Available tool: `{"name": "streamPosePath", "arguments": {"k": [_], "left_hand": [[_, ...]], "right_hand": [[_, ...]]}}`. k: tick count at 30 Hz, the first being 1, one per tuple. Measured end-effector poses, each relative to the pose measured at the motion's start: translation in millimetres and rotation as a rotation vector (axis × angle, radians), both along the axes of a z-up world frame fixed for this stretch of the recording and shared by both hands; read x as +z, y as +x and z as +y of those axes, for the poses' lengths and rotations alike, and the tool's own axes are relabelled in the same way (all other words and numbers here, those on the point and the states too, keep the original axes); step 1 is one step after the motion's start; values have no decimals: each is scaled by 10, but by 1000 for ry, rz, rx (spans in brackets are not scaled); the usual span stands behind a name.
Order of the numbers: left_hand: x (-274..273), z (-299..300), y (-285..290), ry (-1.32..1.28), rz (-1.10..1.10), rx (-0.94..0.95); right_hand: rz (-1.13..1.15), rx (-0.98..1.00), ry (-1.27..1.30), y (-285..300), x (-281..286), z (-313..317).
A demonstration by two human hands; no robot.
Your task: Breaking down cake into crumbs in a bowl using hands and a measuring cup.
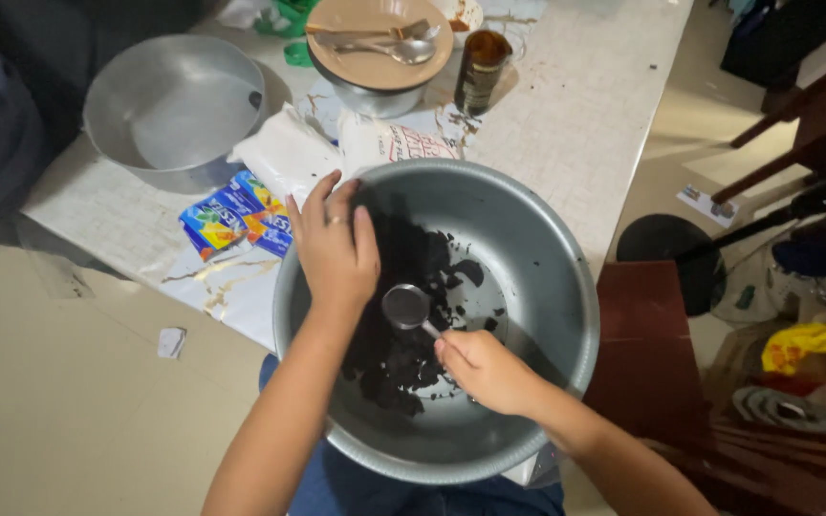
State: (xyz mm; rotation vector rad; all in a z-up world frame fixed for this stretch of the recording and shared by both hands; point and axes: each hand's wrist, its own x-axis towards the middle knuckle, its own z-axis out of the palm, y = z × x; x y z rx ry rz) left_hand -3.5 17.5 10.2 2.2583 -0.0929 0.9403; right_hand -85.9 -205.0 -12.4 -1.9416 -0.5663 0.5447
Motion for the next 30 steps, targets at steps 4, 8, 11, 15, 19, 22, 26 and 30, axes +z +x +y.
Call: {"name": "streamPosePath", "arguments": {"k": [4,8,11,15,19,22,26,30], "left_hand": [[156,-337,-258,-81,31,-261],[-13,-452,-228,132,49,-431],[-64,-371,-96,113,70,-380],[47,-231,-30,78,76,-143],[81,-55,32,-8,17,-13],[-188,-15,142,-471,46,-203],[-374,-113,171,-733,598,-759],[-594,-426,11,-663,930,-1193]], "right_hand": [[-29,-164,-60,34,-224,33],[-68,-82,-101,-73,-120,55],[-87,-66,-123,-113,-79,67],[-120,-26,-109,-87,-31,76],[-34,-39,-232,-73,-104,28],[-119,-100,39,-12,-430,-121],[559,-304,616,44,-422,-186],[560,-392,706,43,-360,-171]]}}
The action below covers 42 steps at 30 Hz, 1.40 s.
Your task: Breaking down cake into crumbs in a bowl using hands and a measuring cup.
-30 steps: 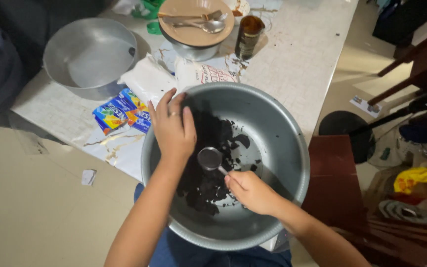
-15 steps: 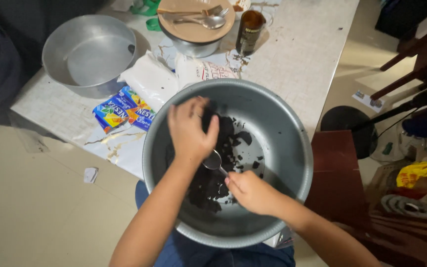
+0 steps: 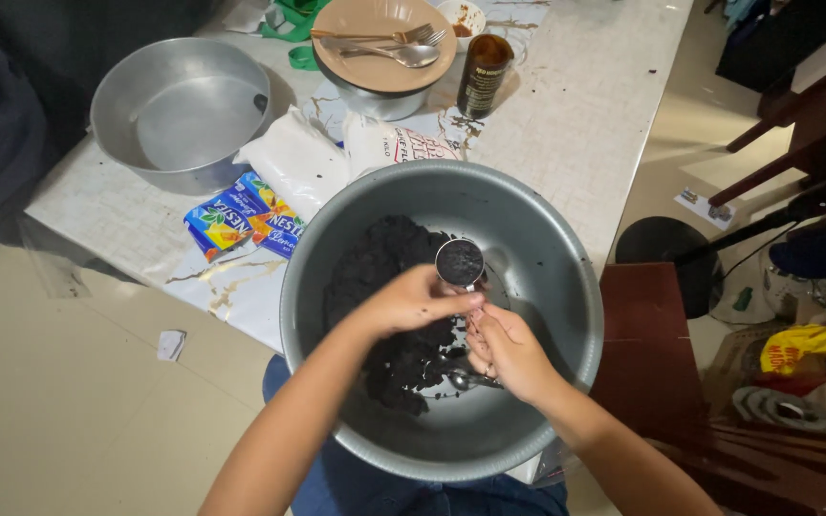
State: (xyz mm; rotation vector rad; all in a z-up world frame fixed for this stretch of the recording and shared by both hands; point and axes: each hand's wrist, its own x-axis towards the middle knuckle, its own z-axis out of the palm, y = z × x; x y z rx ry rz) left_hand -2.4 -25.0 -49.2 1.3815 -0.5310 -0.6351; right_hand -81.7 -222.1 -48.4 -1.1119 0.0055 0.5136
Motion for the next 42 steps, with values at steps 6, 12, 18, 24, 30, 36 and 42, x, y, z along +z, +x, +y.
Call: {"name": "streamPosePath", "arguments": {"k": [6,12,18,24,30,36,42], "left_hand": [[145,-120,-125,-172,341,94],[142,-225,-228,-299,411,216],[169,-111,-97,-181,443,139],[204,-22,6,811,-175,515],[510,172,-31,728,-809,889],[735,-144,123,972,-928,596],[16,-732,609,1206,-851,168]], "right_hand": [[-36,-15,-11,2,9,3],[-15,43,63,8,-186,-58],[49,79,-13,19,3,-30],[148,120,-88,27,98,44],[195,87,-151,61,-125,50],[-361,617,-946,-107,54,247],[-632,634,-909,-139,-83,252]]}}
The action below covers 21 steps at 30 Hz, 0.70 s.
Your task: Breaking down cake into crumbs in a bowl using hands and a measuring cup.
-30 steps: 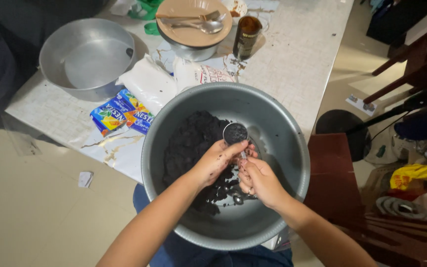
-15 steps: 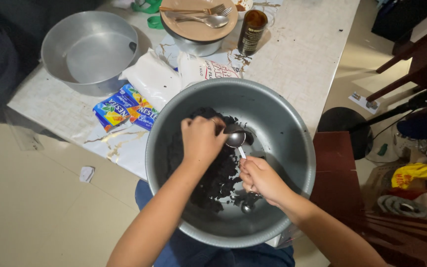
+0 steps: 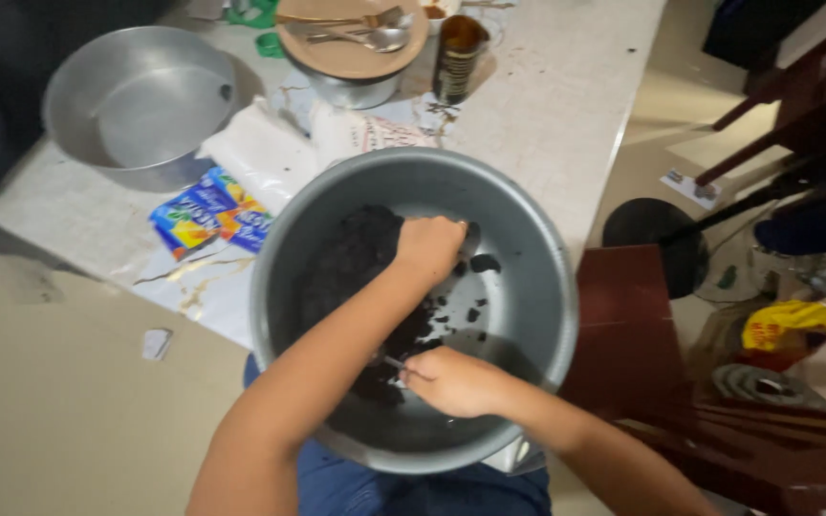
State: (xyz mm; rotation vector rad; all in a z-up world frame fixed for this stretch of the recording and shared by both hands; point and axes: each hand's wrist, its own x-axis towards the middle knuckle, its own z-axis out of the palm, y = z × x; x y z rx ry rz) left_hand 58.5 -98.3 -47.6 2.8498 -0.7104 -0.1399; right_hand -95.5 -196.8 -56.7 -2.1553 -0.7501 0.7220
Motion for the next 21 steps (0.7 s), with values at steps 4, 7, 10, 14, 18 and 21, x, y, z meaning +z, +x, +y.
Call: {"name": "streamPosePath", "arguments": {"k": [4,7,10,14,18,21], "left_hand": [[218,94,-5,1,-19,-21],[482,499,-109,-182,-83,-70],[557,965,-223,-124,-52,2],[556,1314,-476,-436,-10,293],[451,1333,-532,-710,-1,511],[541,1292,-517,-759,21,520]], "right_hand": [[142,-93,-114,-28,403,-10],[117,-89,-101,-27,505,-9],[114,-189,-92,0,381,-4],[-51,-344,-190,141,221,-52],[95,-178,-458,411,-165,-17],[-68,-104,-403,603,-489,35]]}}
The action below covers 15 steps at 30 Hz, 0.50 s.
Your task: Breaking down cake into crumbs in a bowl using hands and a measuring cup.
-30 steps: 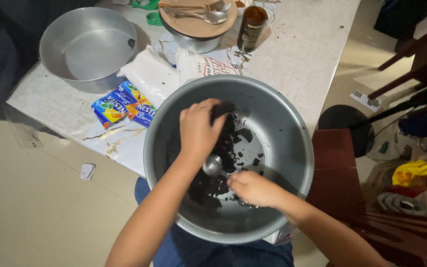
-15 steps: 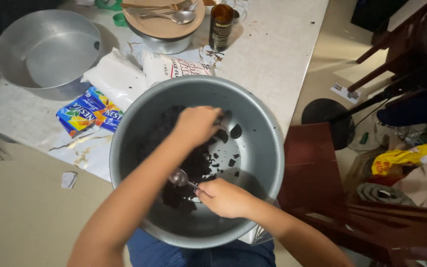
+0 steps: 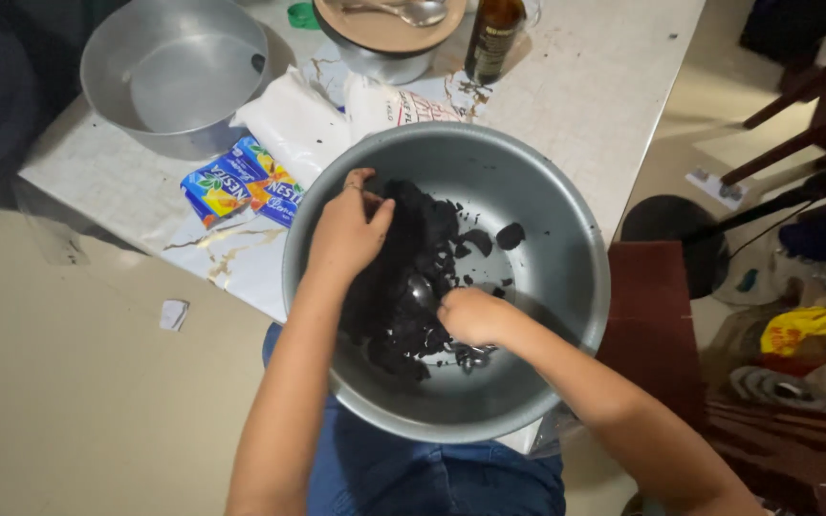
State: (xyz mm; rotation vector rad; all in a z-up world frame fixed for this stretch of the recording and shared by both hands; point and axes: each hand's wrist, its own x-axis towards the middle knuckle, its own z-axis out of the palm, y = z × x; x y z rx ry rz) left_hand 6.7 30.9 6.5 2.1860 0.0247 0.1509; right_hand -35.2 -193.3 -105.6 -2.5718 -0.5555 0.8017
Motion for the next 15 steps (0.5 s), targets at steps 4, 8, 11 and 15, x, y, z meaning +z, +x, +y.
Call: {"name": "streamPosePath", "arguments": {"k": [4,8,11,15], "left_hand": [[-82,-6,76,44,-16,-8],[-176,9,86,41,-57,-33],[-182,-21,-79,-35,-102,-99],[-293,-205,-299,-61,-69,-245]], "right_hand": [[215,-183,90,94,93,257],[710,-438,414,129,108,260],[796,-496,499,163,40,49],[924,-412,633,98,444,-167]]}}
